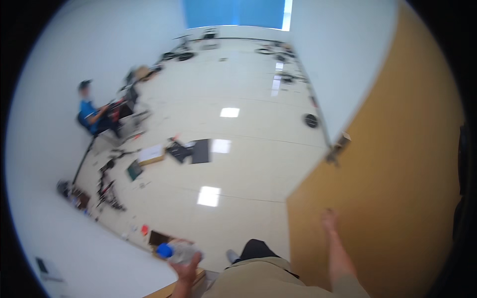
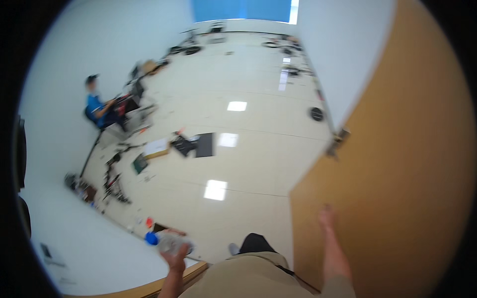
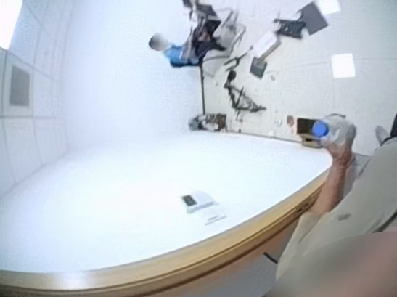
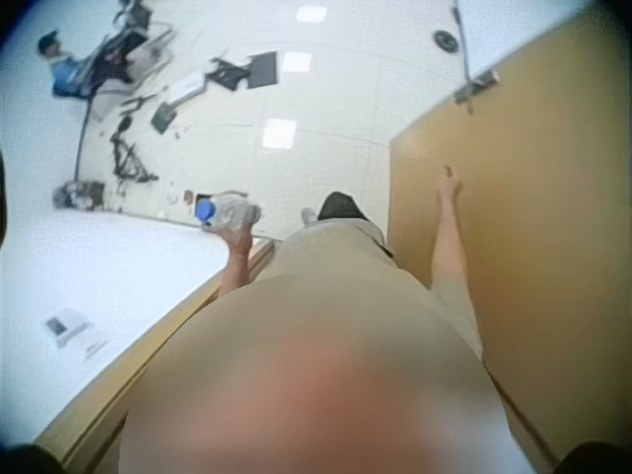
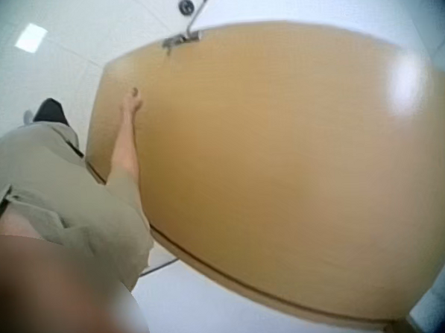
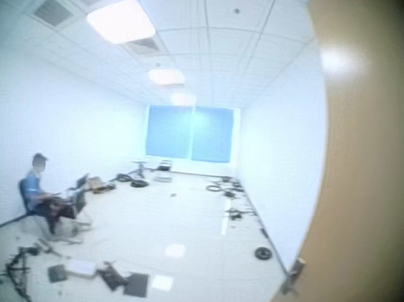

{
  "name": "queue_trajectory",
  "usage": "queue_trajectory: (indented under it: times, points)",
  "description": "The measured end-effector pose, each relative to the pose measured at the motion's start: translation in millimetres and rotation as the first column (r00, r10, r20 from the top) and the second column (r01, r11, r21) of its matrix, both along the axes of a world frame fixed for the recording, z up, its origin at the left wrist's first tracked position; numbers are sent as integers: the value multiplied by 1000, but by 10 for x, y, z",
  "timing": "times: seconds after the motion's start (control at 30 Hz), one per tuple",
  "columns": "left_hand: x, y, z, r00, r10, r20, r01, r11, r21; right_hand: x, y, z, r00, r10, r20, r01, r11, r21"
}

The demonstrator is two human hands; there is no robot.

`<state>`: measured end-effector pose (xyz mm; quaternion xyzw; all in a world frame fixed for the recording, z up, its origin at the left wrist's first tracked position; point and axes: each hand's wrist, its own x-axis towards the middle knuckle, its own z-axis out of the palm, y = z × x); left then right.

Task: The person enters a room, places a water bottle on a ledge, and sits on a chair. They then use a wrench to adjust and tighten the handlebar stem on a disassembled bicycle lying on the floor.

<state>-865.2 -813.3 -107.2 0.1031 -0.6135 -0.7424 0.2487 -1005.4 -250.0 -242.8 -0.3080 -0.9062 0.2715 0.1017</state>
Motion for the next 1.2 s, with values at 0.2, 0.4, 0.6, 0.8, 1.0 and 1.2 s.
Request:
queue_trajectory:
  times: [0.2,0.4,0.6,0.8,1.0,1.2]
  points:
    - [-947,-398,192,990,-126,61,136,966,-221,-797,-33,1037,925,62,-375,-36,997,75]
    - [-1652,-783,324,980,-32,196,87,956,-281,-1847,-305,1204,998,-67,-2,61,894,444]
    - [-2260,-1116,433,976,106,188,-76,985,-158,-2393,-337,1410,922,-273,275,179,930,322]
    - [-2925,-1373,402,980,24,199,9,987,-160,-2460,-305,1221,923,-368,116,287,856,430]
    - [-3670,-1716,463,969,-149,198,183,970,-161,-2354,-924,1579,899,-400,178,273,831,485]
    - [-4451,-2149,267,932,-319,169,338,937,-92,-1942,-1822,1371,930,-366,46,321,865,386]
